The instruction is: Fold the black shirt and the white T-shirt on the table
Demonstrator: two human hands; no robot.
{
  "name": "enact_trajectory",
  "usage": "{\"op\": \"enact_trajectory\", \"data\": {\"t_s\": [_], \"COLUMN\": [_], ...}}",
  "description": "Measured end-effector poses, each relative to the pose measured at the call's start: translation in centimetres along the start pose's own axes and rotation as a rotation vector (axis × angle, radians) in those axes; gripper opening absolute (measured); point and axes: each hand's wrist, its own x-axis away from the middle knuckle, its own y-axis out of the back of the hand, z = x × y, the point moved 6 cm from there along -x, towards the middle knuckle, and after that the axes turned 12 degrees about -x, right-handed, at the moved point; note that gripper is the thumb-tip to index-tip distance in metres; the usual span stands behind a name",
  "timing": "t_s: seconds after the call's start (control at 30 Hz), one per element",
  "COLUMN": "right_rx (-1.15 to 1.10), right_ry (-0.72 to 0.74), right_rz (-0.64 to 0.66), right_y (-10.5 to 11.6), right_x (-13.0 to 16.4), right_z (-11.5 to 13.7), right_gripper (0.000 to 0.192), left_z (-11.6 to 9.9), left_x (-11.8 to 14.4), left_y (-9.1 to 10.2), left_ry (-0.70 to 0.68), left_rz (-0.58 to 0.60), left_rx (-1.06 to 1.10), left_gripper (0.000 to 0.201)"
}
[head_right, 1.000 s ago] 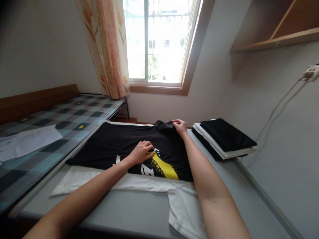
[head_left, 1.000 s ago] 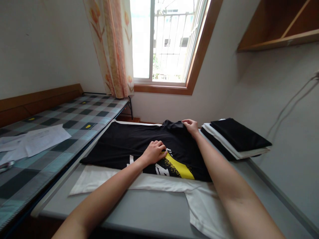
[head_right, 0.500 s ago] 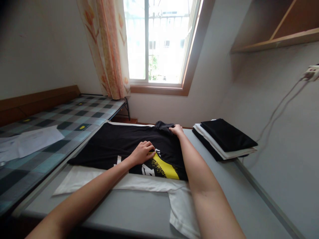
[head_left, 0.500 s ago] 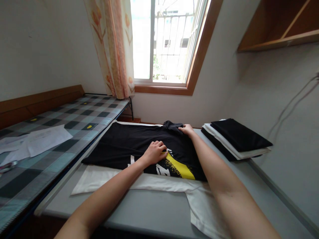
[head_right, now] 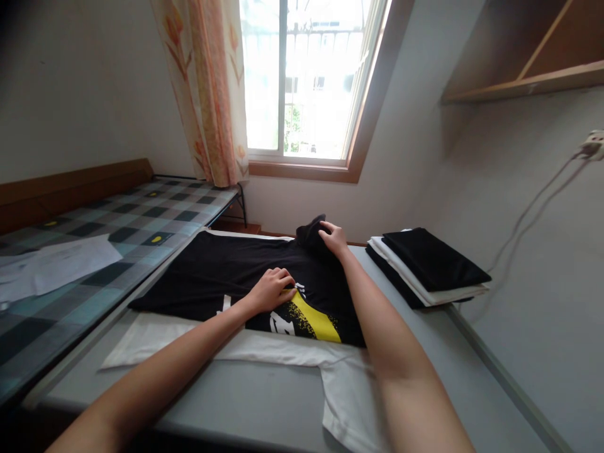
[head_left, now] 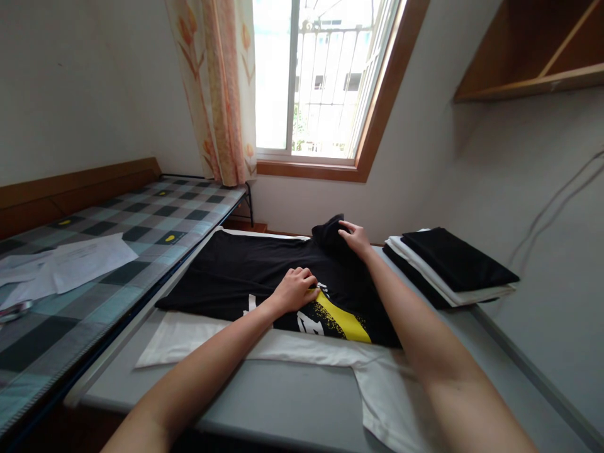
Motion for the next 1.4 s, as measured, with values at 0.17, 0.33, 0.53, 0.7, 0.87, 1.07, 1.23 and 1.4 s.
{"op": "enact_trajectory", "data": {"t_s": [0.17,0.33,0.53,0.7,0.87,1.07,1.23,1.4], "right_rx": [-0.02,0.17,0.063,0.153,0.417,0.378,0.369,0.297], "right_ry": [0.018,-0.01,0.04,0.087,-0.016,0.025,0.107,0.025], "right_rz": [0.546,0.672,0.117,0.289,0.352,0.327,0.048,-0.081], "right_y": [-1.2,-1.3,2.0,2.5,3.8,4.2,5.9,6.1], "right_x": [4.4,7.7,7.0,8.2,8.2,7.3,6.5,6.1], "right_z": [3.7,2.9,-0.6,-2.5,-4.1,-4.3,-3.4,-3.7], "right_gripper": [0.046,0.045,0.02,0.041,0.057,0.033,0.022,0.027], "left_z": [0.0,0.2,2.4,5.6,7.0,8.7,10.5,11.0], "left_x": [-0.1,-0.1,-0.2,-0.2,-1.3,-4.9,-7.5,-9.2], "left_y": [0.1,0.2,0.2,-1.8,-2.5,-0.4,-2.0,-4.0], "left_ry": [0.0,0.02,0.24,0.539,0.673,0.759,0.822,0.799], "left_rz": [0.009,0.02,-0.112,-0.151,-0.045,0.096,0.251,0.12], "left_rx": [-0.005,0.062,0.384,0.582,0.586,0.167,0.272,0.477], "left_gripper": [0.023,0.019,0.016,0.031,0.047,0.052,0.044,0.033]}}
